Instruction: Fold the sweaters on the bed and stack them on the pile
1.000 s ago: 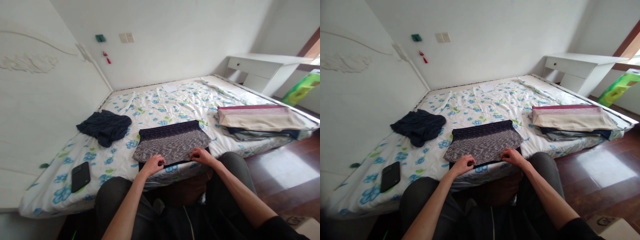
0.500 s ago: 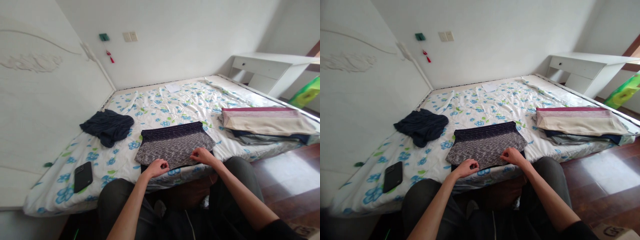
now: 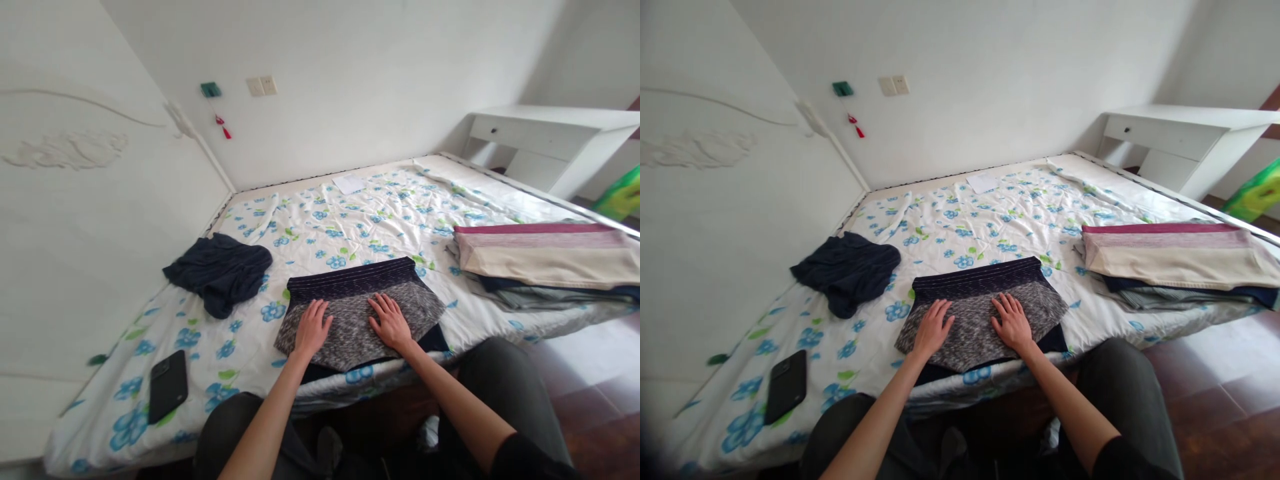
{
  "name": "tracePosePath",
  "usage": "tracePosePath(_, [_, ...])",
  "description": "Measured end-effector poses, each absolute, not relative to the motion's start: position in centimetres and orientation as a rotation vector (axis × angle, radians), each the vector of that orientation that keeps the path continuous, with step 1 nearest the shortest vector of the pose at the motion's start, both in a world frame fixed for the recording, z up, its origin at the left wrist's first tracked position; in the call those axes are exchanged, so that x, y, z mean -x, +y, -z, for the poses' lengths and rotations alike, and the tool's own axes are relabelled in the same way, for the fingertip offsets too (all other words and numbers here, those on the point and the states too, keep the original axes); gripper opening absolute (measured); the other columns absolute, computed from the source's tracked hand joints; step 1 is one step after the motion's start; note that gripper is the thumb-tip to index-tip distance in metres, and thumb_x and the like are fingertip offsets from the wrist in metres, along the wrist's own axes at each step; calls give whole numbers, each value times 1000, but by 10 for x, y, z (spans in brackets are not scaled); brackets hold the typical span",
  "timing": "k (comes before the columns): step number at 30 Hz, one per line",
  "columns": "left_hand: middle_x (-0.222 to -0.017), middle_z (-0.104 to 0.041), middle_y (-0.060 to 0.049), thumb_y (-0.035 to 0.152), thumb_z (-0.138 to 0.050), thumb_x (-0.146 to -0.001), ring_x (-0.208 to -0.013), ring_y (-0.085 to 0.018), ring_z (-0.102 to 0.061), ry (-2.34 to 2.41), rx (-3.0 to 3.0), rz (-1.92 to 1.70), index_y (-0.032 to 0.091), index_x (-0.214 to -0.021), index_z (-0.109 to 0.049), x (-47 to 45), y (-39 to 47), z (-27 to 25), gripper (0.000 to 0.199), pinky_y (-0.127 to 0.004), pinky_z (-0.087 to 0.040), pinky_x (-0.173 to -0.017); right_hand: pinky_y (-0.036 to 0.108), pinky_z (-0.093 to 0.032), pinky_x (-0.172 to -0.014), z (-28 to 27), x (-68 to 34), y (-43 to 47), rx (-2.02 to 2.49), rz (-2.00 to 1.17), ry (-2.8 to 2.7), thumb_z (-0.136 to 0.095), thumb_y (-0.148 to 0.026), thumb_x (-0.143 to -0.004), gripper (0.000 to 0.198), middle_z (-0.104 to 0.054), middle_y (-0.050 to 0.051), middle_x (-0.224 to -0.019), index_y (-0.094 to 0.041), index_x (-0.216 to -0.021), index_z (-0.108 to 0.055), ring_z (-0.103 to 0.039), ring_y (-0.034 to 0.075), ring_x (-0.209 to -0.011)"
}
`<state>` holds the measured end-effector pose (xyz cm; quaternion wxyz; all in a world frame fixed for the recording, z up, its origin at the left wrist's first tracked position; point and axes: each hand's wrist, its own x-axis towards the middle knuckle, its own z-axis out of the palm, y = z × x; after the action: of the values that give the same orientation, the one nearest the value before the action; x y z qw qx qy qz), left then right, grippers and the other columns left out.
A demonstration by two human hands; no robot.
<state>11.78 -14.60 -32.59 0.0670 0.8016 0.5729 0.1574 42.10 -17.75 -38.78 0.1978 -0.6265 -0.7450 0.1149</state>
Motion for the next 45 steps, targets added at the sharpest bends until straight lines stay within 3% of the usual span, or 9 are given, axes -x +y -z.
tracePosePath(3, [-180, -50, -14, 43, -51, -112, -172, -36, -37, 1850, -2427, -373, 18, -168, -58, -98, -91, 332, 61, -54, -33, -140, 53, -23, -142, 386, -420, -176, 1764, -311, -2084, -53, -41, -112, 64, -39, 6, -187, -27, -175, -54, -28, 31, -175])
tracePosePath(9, [-182, -43, -23, 42, -53, -108, -172, -38, -37, 2104, -2202, -181, 3, -173, -48, -61, -34, 355, 75, -56, -33, -141, 52, -24, -142, 385, -419, -177, 1774, -276, -2080, -55, -39, -111, 64, -40, 5, -186, -29, -174, -55, -30, 30, -174])
tracePosePath(12, [-183, -43, -21, 41, -53, -107, -172, -38, -37, 2172, -2208, -330, 5, -174, -48, -56, -36, 372, 76, -56, -35, -140, 52, -26, -142, 386, -416, -179, 1782, -284, -2057, -57, -37, -110, 62, -45, 5, -183, -29, -171, -58, -34, 30, -172])
tracePosePath(17, [-182, -45, -20, 39, -52, -107, -172, -38, -38, 2163, -2273, -501, 7, -175, -46, -58, -46, 388, 76, -58, -33, -141, 63, -25, -140, 376, -364, -151, 1911, -328, -1889, -58, -42, -109, 60, -56, 16, -174, -21, -165, -63, -45, 38, -165])
tracePosePath(23, [-183, -45, -17, 36, -52, -109, -171, -38, -39, 2158, -2282, -538, 15, -176, -48, -57, -48, 386, 71, -61, -35, -139, 57, -17, -144, 350, -242, -63, 1624, -528, -2130, -38, -30, -117, 62, -37, 8, -187, -19, -178, -47, -28, 29, -176])
tracePosePath(28, [-182, -47, -14, 34, -45, -113, -170, -37, -41, 2144, -2270, -526, 21, -171, -57, -55, -46, 384, 61, -60, -35, -139, 57, -12, -145, 349, -209, -23, 1554, -552, -2306, -37, -32, -119, 61, -41, 10, -185, -17, -178, -46, -28, 30, -175])
tracePosePath(36, [-181, -50, -14, 38, -49, -111, -169, -40, -42, 2139, -2220, -594, 22, -172, -57, -60, -43, 376, 64, -63, -35, -139, 52, -16, -144, 360, -301, -14, 1581, -478, -2308, -47, -65, -117, 71, -35, 7, -188, -28, -179, -46, -28, 28, -175])
tracePosePath(42, [-180, -51, -14, 39, -48, -109, -169, -40, -41, 2120, -2198, -656, 21, -171, -58, -59, -40, 375, 66, -65, -33, -140, 53, -14, -144, 372, -436, -6, 1895, -392, -2171, -43, -65, -119, 74, -32, 11, -189, -25, -181, -42, -25, 29, -177])
tracePosePath(45, [-179, -53, -12, 39, -49, -108, -168, -40, -42, 2119, -2195, -659, 23, -172, -58, -58, -39, 375, 66, -65, -34, -139, 61, -12, -143, 377, -502, -5, 2081, -372, -2086, -37, -63, -120, 70, -35, 11, -188, -28, -181, -41, -24, 30, -176])
